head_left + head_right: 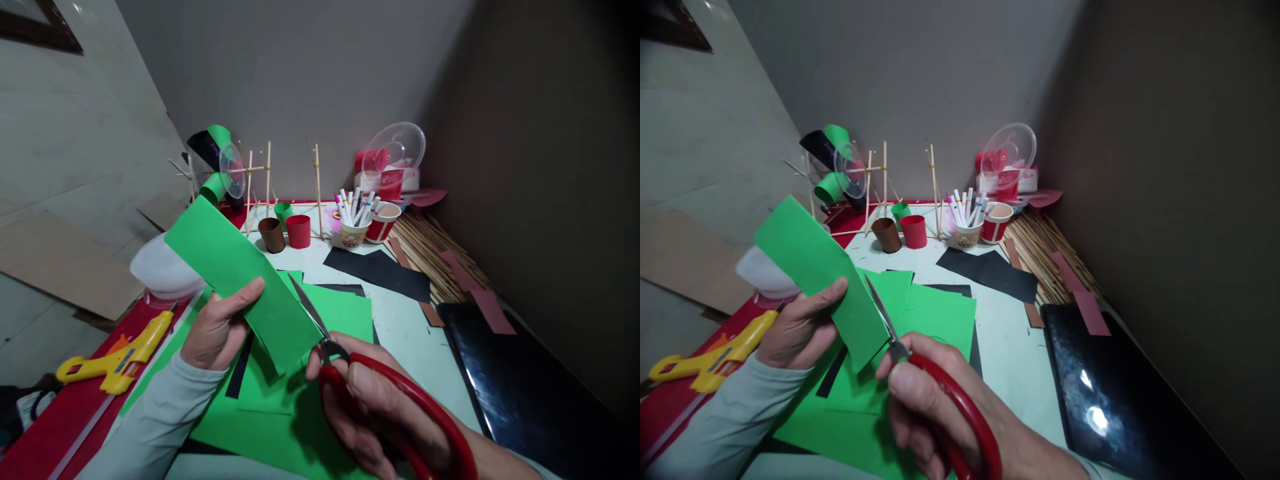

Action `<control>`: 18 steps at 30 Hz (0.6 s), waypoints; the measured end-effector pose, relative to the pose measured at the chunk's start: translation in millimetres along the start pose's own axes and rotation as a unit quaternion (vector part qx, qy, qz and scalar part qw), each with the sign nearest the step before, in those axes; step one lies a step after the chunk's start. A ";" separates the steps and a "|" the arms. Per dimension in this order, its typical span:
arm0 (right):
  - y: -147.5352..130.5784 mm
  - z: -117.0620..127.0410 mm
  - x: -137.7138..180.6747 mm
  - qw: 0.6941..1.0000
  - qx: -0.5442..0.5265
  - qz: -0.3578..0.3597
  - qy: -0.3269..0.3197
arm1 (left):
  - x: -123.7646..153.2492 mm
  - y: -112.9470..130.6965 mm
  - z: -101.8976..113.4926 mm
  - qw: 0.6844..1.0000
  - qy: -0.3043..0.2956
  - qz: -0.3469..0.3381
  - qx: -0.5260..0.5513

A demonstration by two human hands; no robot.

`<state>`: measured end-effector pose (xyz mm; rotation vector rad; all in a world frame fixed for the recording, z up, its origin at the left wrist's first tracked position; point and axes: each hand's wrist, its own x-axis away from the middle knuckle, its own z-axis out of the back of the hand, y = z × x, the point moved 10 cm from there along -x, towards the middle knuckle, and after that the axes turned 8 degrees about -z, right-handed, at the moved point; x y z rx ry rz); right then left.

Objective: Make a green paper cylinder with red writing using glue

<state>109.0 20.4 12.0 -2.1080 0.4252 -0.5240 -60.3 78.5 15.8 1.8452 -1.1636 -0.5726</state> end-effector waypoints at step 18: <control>11.9 6.3 -12.6 0.997 -0.032 0.060 -0.028 | 14.2 -16.5 -3.1 0.997 -0.030 0.065 -0.027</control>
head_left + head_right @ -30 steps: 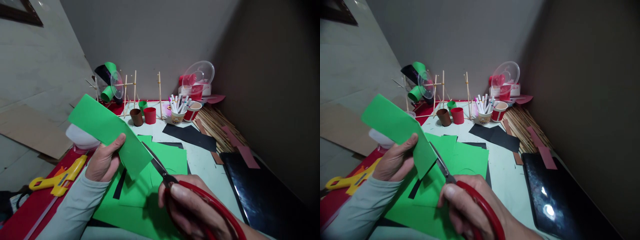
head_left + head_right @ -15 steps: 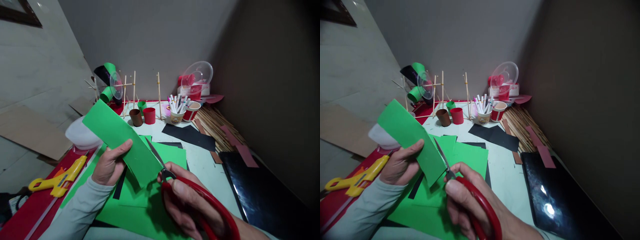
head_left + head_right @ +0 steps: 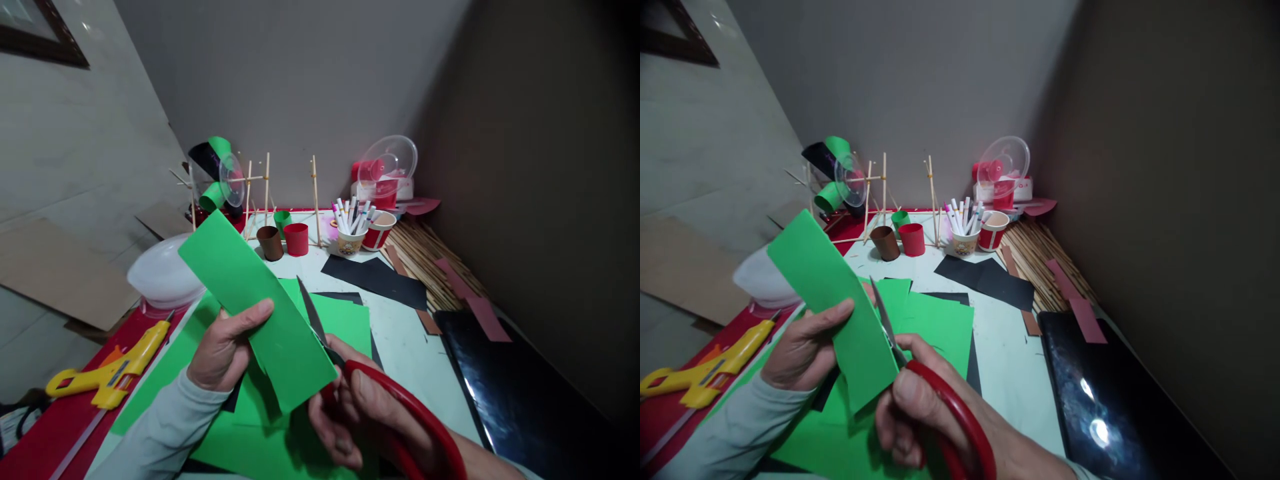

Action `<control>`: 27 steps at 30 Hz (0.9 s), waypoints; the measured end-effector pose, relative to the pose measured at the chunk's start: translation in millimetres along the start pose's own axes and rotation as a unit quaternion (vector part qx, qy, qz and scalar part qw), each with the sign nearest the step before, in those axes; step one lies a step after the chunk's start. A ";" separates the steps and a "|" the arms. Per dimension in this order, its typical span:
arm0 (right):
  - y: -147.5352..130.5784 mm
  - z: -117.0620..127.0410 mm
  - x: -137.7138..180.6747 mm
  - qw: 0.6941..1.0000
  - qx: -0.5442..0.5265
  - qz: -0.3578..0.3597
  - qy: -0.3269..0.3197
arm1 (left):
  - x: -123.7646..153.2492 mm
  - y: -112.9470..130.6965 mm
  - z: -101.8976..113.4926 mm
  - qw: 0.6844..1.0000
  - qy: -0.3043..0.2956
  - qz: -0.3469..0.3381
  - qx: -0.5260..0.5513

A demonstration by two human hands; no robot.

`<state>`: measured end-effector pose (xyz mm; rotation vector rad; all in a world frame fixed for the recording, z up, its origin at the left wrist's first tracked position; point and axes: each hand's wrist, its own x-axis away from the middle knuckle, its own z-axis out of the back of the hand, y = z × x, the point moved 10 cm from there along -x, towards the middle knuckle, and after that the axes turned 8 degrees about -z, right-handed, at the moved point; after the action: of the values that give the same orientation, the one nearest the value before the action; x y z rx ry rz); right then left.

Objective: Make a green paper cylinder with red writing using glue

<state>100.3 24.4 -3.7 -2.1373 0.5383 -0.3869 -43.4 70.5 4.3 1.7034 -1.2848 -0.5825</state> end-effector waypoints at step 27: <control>-4.9 4.8 6.4 0.995 -0.035 -0.055 0.071 | 4.9 -7.8 -4.1 0.999 -0.035 0.009 0.003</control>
<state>109.2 27.0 -1.9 -2.2242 0.5214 -0.5929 -34.5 67.9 0.3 1.6877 -1.3510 -0.6336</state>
